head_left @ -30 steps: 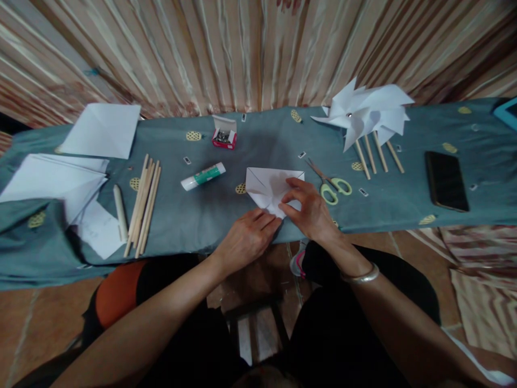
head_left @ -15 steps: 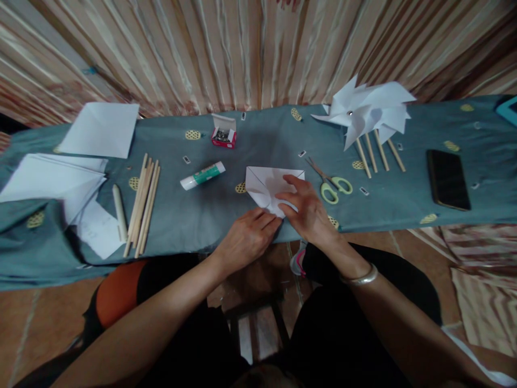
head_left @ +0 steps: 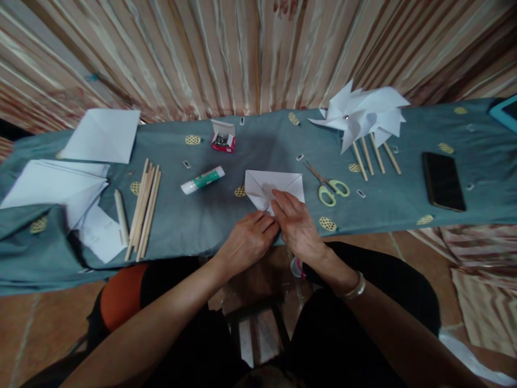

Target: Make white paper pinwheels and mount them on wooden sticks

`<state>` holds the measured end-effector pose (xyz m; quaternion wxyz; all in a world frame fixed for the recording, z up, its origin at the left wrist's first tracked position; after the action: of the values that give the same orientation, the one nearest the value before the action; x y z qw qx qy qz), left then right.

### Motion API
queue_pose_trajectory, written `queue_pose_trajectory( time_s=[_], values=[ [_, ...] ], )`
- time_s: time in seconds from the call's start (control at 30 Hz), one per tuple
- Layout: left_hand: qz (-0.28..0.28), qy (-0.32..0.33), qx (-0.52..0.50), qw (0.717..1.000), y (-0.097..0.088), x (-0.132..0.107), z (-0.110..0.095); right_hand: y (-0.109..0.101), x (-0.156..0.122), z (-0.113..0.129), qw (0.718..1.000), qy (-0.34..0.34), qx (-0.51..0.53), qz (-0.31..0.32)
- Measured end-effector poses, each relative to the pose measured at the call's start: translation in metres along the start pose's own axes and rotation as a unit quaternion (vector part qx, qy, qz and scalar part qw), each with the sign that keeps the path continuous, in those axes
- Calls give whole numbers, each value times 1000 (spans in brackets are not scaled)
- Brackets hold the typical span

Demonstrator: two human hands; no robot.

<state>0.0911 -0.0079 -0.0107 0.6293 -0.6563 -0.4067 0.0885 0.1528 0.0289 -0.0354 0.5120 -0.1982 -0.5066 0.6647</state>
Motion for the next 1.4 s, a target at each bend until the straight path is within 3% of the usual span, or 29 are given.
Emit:
queue_pose_trajectory(
  time_s=[0.23, 0.37, 0.57, 0.67, 0.87, 1.17, 1.27, 1.4],
  values=[
    [-8, -11, -5, 1000, 1, 2, 2, 1, 0, 0, 1000, -11, -9, -5],
    [-13, -17, -18, 1000, -1, 0, 4, -10, 0, -10, 999, 2, 20, -31],
    [-12, -12, -19, 1000, -3, -3, 7, -30, 17, -38, 994, 23, 20, -108],
    [-12, -10, -3, 1000, -8, -4, 10, -31, 28, -55, 992, 47, -7, -116],
    [-45, -33, 46, 997, -19, -8, 34, -38, 35, -64, 992, 66, -12, -103],
    [-69, -63, 77, 993, -32, -5, 67, -50, 14, -69, 990, 116, -18, -80],
    [-82, -71, 66, 992, -36, -3, 62, -50, 8, -68, 990, 121, -15, -71],
    [-51, -34, 19, 998, -26, 0, 34, -52, 4, -62, 990, 117, -31, -78]
  ],
)
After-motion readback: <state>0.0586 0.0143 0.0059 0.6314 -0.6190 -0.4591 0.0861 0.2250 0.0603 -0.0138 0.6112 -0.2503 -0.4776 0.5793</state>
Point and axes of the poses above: each hand's wrist, its own x-axis towards the middle knuckle, its own y-axis out of the palm, z = x × y, the point moved 9 cm from there along x, towards the middle knuckle, and after that the axes turned 6 degrees about -z, right-handed, at the moved point
